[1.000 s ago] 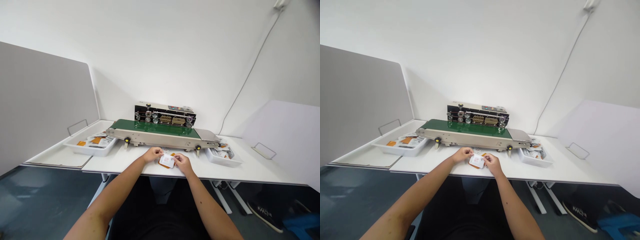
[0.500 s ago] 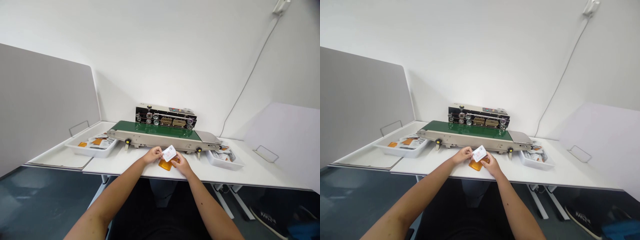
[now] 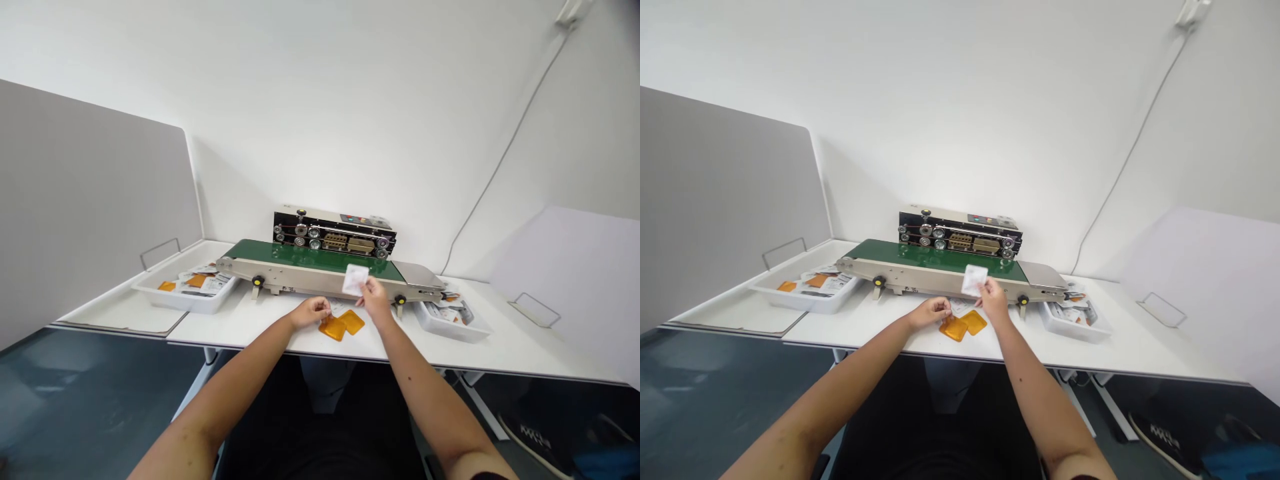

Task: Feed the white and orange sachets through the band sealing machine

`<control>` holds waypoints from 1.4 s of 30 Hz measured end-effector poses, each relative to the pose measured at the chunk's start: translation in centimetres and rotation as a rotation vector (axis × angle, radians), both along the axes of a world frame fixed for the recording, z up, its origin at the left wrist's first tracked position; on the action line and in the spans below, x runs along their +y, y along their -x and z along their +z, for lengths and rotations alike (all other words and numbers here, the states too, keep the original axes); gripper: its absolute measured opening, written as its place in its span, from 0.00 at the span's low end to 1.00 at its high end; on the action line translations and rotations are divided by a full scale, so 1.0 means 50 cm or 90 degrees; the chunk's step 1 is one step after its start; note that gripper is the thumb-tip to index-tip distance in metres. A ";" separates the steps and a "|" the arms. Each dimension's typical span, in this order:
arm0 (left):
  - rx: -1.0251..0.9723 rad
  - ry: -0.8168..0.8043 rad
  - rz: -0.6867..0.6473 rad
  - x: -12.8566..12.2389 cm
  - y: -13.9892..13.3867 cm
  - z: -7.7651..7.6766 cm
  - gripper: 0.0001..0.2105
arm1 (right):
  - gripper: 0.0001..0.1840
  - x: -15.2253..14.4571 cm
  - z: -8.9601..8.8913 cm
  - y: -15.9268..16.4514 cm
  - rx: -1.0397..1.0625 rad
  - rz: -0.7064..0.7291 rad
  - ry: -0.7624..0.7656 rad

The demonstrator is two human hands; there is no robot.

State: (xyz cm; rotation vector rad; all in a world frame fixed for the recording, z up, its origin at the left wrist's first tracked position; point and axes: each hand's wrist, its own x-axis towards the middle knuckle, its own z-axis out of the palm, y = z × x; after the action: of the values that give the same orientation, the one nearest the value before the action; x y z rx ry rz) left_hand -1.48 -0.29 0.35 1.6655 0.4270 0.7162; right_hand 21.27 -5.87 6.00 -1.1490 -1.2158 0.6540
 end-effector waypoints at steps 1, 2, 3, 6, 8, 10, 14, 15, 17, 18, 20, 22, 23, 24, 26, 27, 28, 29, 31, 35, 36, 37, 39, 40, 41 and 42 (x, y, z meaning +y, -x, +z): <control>0.001 -0.004 0.003 0.000 0.000 0.000 0.23 | 0.23 0.016 0.025 -0.027 0.014 -0.044 -0.020; 0.002 -0.007 0.005 0.000 0.000 0.000 0.23 | 0.23 0.034 0.050 -0.058 0.026 -0.088 -0.042; 0.004 -0.010 0.008 0.000 0.000 0.000 0.23 | 0.22 0.052 0.074 -0.091 0.040 -0.137 -0.061; 0.018 -0.030 0.026 0.001 0.001 -0.001 0.23 | 0.17 0.103 0.126 -0.187 0.084 -0.283 -0.076; 0.030 -0.052 0.039 0.002 0.001 -0.002 0.22 | 0.12 0.131 0.142 -0.237 0.125 -0.355 -0.023; 0.040 -0.075 0.050 0.003 0.001 -0.003 0.21 | 0.07 0.154 0.146 -0.266 0.162 -0.374 0.051; 0.062 -0.109 0.064 0.006 0.002 -0.007 0.20 | 0.04 0.197 0.140 -0.267 0.184 -0.330 0.147; 0.066 -0.115 0.064 0.007 0.002 -0.007 0.19 | 0.04 0.206 0.138 -0.260 0.186 -0.319 0.164; 0.070 -0.127 0.064 0.008 0.003 -0.008 0.19 | 0.08 0.220 0.136 -0.244 0.190 -0.295 0.195; 0.069 -0.132 0.066 0.008 0.003 -0.008 0.19 | 0.12 0.225 0.136 -0.237 0.193 -0.281 0.210; 0.072 -0.144 0.071 0.008 0.004 -0.008 0.18 | 0.18 0.229 0.136 -0.226 0.197 -0.256 0.235; 0.077 -0.153 0.072 0.008 0.004 -0.008 0.18 | 0.20 0.229 0.138 -0.218 0.194 -0.241 0.247; 0.079 -0.156 0.069 0.008 0.004 -0.008 0.18 | 0.17 0.228 0.139 -0.213 0.189 -0.237 0.249; 0.080 -0.158 0.065 0.007 0.004 -0.008 0.18 | 0.14 0.228 0.141 -0.209 0.182 -0.235 0.248; 0.080 -0.161 0.060 0.007 0.003 -0.008 0.18 | 0.06 0.229 0.143 -0.198 0.164 -0.232 0.242; 0.082 -0.163 0.062 0.007 0.003 -0.007 0.18 | 0.06 0.229 0.145 -0.192 0.152 -0.233 0.236; 0.084 -0.165 0.066 0.006 0.003 -0.007 0.17 | 0.07 0.229 0.147 -0.186 0.140 -0.235 0.229; 0.087 -0.169 0.072 0.006 0.004 -0.006 0.17 | 0.08 0.227 0.150 -0.180 0.128 -0.237 0.220; 0.092 -0.177 0.083 0.006 0.004 -0.006 0.16 | 0.09 0.216 0.156 -0.167 0.101 -0.250 0.194; 0.102 -0.200 0.101 0.007 0.005 -0.007 0.14 | 0.12 0.147 0.146 -0.120 -0.114 -0.418 -0.037; 0.106 -0.203 0.106 0.007 0.004 -0.007 0.14 | 0.14 0.122 0.132 -0.101 -0.179 -0.439 -0.115; 0.109 -0.206 0.109 0.007 0.004 -0.007 0.13 | 0.15 0.095 0.112 -0.080 -0.235 -0.427 -0.178; 0.111 -0.209 0.118 0.007 0.002 -0.006 0.13 | 0.15 0.043 0.054 -0.031 -0.321 -0.269 -0.230; 0.109 -0.211 0.123 0.007 0.001 -0.005 0.12 | 0.14 0.020 0.018 -0.007 -0.369 -0.164 -0.223; 0.105 -0.213 0.129 0.007 0.001 -0.004 0.12 | 0.13 0.002 -0.019 0.015 -0.414 -0.077 -0.206; 0.102 -0.215 0.135 0.007 0.001 -0.003 0.11 | 0.13 -0.011 -0.054 0.035 -0.451 -0.019 -0.180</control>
State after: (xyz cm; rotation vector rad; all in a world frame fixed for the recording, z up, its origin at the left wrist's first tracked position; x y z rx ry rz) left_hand -1.54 0.05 0.19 2.0240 0.6308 0.8490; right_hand 19.53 -6.43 3.28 -1.1887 -1.8113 0.0228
